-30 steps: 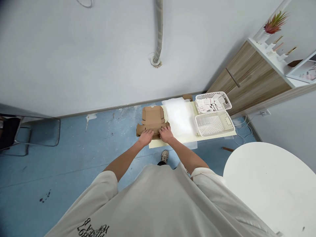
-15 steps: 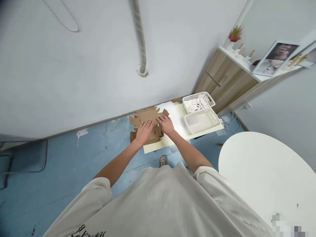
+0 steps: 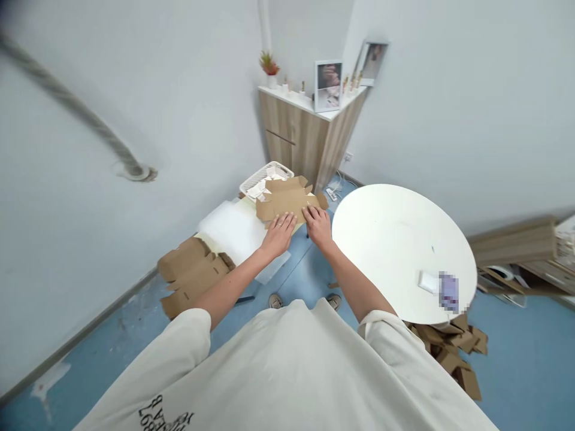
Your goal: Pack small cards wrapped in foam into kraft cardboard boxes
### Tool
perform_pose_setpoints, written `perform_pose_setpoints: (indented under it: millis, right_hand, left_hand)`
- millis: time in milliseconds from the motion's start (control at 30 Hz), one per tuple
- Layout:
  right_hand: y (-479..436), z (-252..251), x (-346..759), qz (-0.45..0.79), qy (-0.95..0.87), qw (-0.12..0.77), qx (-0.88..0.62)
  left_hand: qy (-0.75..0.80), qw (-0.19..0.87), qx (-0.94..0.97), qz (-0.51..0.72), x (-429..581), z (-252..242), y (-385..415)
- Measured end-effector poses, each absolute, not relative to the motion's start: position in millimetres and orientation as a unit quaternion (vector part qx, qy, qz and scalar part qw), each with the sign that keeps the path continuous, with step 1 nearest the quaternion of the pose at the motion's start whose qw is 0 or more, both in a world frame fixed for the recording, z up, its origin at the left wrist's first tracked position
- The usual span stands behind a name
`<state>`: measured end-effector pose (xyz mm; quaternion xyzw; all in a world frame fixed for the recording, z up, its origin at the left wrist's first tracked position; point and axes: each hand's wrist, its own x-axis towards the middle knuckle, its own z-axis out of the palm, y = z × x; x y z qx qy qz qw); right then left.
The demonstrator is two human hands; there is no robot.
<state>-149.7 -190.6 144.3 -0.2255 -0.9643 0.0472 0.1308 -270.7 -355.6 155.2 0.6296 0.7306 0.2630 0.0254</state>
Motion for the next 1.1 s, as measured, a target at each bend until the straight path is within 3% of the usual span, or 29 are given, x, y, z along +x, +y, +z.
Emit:
perform_pose_setpoints:
  millis: [300, 567, 733, 1100]
  right_hand:
    - [-78, 94, 45, 0.046, -0.922, 0.081, -0.376]
    - [-57, 33, 157, 0.086, -0.887, -0.015, -0.453]
    - [-64, 1, 188, 0.141, -0.857, -0.056, -0.493]
    - [-61, -8, 176, 0.211, -0.799, -0.15, -0.543]
  left_hand:
    - [0.659, 0.144, 0.692, 0.256, -127, 91, -185]
    - [0.624, 0.25, 0.716, 0.187, -37, 26, -128]
    - [0.605, 0.302, 0.728, 0.112, -12, -2, -112]
    - [0.492, 0.266, 0.826, -0.068, -22, -22, -73]
